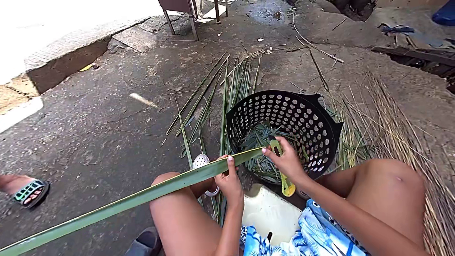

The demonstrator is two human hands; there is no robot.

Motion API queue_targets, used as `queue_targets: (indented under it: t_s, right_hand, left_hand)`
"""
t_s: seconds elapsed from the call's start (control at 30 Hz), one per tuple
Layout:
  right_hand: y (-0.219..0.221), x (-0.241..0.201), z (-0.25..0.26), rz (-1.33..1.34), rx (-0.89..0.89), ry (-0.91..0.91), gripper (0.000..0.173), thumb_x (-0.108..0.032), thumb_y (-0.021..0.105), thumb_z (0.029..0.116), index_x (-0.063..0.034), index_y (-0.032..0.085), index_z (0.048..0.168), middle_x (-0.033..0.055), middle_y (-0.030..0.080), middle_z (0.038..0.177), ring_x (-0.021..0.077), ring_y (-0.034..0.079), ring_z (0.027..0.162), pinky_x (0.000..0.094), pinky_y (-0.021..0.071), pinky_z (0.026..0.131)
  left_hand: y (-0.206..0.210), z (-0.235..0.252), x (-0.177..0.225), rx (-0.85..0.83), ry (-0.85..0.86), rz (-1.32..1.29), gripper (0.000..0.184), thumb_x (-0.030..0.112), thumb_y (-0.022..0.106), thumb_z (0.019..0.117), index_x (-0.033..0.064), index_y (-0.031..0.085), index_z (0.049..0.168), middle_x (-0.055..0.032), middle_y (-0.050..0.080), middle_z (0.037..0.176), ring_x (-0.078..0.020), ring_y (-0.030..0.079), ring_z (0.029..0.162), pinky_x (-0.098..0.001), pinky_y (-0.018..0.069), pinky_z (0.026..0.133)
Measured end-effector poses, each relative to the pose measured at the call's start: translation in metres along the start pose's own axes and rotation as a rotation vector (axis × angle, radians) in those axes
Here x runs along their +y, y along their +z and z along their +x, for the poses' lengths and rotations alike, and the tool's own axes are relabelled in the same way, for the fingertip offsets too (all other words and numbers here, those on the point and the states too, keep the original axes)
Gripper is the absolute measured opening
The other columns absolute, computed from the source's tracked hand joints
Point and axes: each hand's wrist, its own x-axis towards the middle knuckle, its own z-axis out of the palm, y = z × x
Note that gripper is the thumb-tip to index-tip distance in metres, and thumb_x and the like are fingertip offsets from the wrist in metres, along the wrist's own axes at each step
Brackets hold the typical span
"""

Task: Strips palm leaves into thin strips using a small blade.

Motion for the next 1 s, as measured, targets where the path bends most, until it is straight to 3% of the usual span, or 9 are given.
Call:
queue_targets:
  t_s: [0.2, 0.3, 0.37, 0.5, 0.73, 0.8, 0.87, 0.93, 1.0]
  right_hand:
    - [-0.002, 0.007, 0.005, -0.034, 0.084, -0.071, 0.035, 0.000, 0.063, 0.0964, 0.0132, 0.056, 0.128, 0.0216, 0.066, 0.107, 0.0144, 0.058, 0.078, 0.0296, 0.0486, 0.071]
    - [0.001, 0.000, 0.005, 0.146, 0.140, 0.069, 0.036, 0.005, 0.058, 0.0979, 0.0137, 0.050, 0.132, 0.0160, 0.061, 0.104, 0.0068, 0.052, 0.069, 0.0213, 0.0451, 0.063]
    - [0.002, -0.009, 0.008, 0.333, 0.182, 0.220, 0.034, 0.008, 0.056, 0.0983, 0.0129, 0.047, 0.131, 0.0081, 0.054, 0.092, 0.0022, 0.048, 0.060, 0.0155, 0.0425, 0.054]
    - [0.002, -0.017, 0.016, 0.543, 0.274, 0.375, 0.036, 0.013, 0.055, 0.0958, 0.0087, 0.045, 0.130, 0.0053, 0.051, 0.084, 0.0036, 0.046, 0.056, 0.0159, 0.0415, 0.050]
    - [0.003, -0.015, 0.030, 0.607, 0.371, 0.315, 0.046, 0.018, 0.057, 0.0922, 0.0074, 0.041, 0.134, 0.0081, 0.051, 0.091, 0.0060, 0.048, 0.061, 0.0180, 0.0419, 0.053]
    - [0.000, -0.008, 0.034, 0.536, 0.343, 0.182, 0.050, 0.017, 0.057, 0.0920, 0.0095, 0.039, 0.138, 0.0107, 0.053, 0.099, 0.0053, 0.052, 0.066, 0.0172, 0.0446, 0.057]
    - [-0.008, 0.003, 0.038, 0.364, 0.289, -0.016, 0.052, 0.014, 0.060, 0.0918, 0.0143, 0.040, 0.140, 0.0194, 0.057, 0.117, 0.0083, 0.057, 0.082, 0.0200, 0.0483, 0.069]
    - [-0.015, 0.007, 0.040, 0.288, 0.254, -0.081, 0.050, 0.012, 0.060, 0.0927, 0.0146, 0.041, 0.138, 0.0193, 0.057, 0.118, 0.0070, 0.057, 0.084, 0.0188, 0.0477, 0.070]
    - [-0.018, 0.007, 0.039, 0.276, 0.243, -0.135, 0.045, 0.012, 0.059, 0.0924, 0.0165, 0.043, 0.134, 0.0165, 0.060, 0.110, 0.0038, 0.058, 0.083, 0.0165, 0.0475, 0.070]
  left_hand:
    - [0.004, -0.002, 0.000, -0.016, -0.015, 0.015, 0.009, -0.011, 0.055, 0.0934, -0.0055, 0.059, 0.100, 0.0104, 0.063, 0.076, 0.0111, 0.059, 0.062, -0.0083, 0.0505, 0.059]
    - [0.004, -0.002, 0.000, -0.025, -0.015, -0.003, 0.010, -0.011, 0.053, 0.0945, -0.0040, 0.059, 0.099, 0.0116, 0.064, 0.076, 0.0109, 0.059, 0.062, -0.0082, 0.0505, 0.057]
    - [0.005, -0.002, 0.001, -0.033, -0.022, -0.019, 0.011, -0.010, 0.052, 0.0952, -0.0029, 0.060, 0.098, 0.0123, 0.064, 0.076, 0.0108, 0.060, 0.062, -0.0084, 0.0510, 0.057]
    - [0.005, 0.000, -0.003, -0.052, -0.009, -0.070, 0.014, -0.012, 0.051, 0.0944, -0.0027, 0.060, 0.098, 0.0108, 0.066, 0.077, 0.0084, 0.061, 0.060, -0.0102, 0.0530, 0.056]
    - [0.009, -0.006, -0.006, -0.104, 0.017, -0.176, 0.023, -0.018, 0.050, 0.0905, 0.0013, 0.062, 0.092, 0.0121, 0.068, 0.074, 0.0083, 0.058, 0.054, -0.0096, 0.0511, 0.052]
    - [0.011, -0.004, -0.004, -0.089, -0.063, -0.167, 0.022, -0.018, 0.050, 0.0914, 0.0023, 0.060, 0.091, 0.0115, 0.067, 0.072, 0.0075, 0.058, 0.053, -0.0097, 0.0507, 0.051]
    - [0.009, 0.000, 0.005, -0.114, -0.257, -0.058, 0.017, -0.012, 0.049, 0.0978, 0.0025, 0.056, 0.092, 0.0095, 0.063, 0.069, 0.0056, 0.058, 0.054, -0.0102, 0.0510, 0.052]
    - [-0.002, 0.000, 0.023, -0.359, -0.501, 0.205, 0.019, 0.004, 0.043, 0.1079, -0.0023, 0.057, 0.097, 0.0035, 0.066, 0.073, 0.0020, 0.063, 0.061, -0.0135, 0.0520, 0.059]
    - [-0.015, -0.006, 0.037, -0.903, -0.473, 0.491, 0.030, 0.006, 0.038, 0.1086, -0.0130, 0.061, 0.109, -0.0110, 0.068, 0.091, -0.0109, 0.065, 0.076, -0.0256, 0.0535, 0.071]
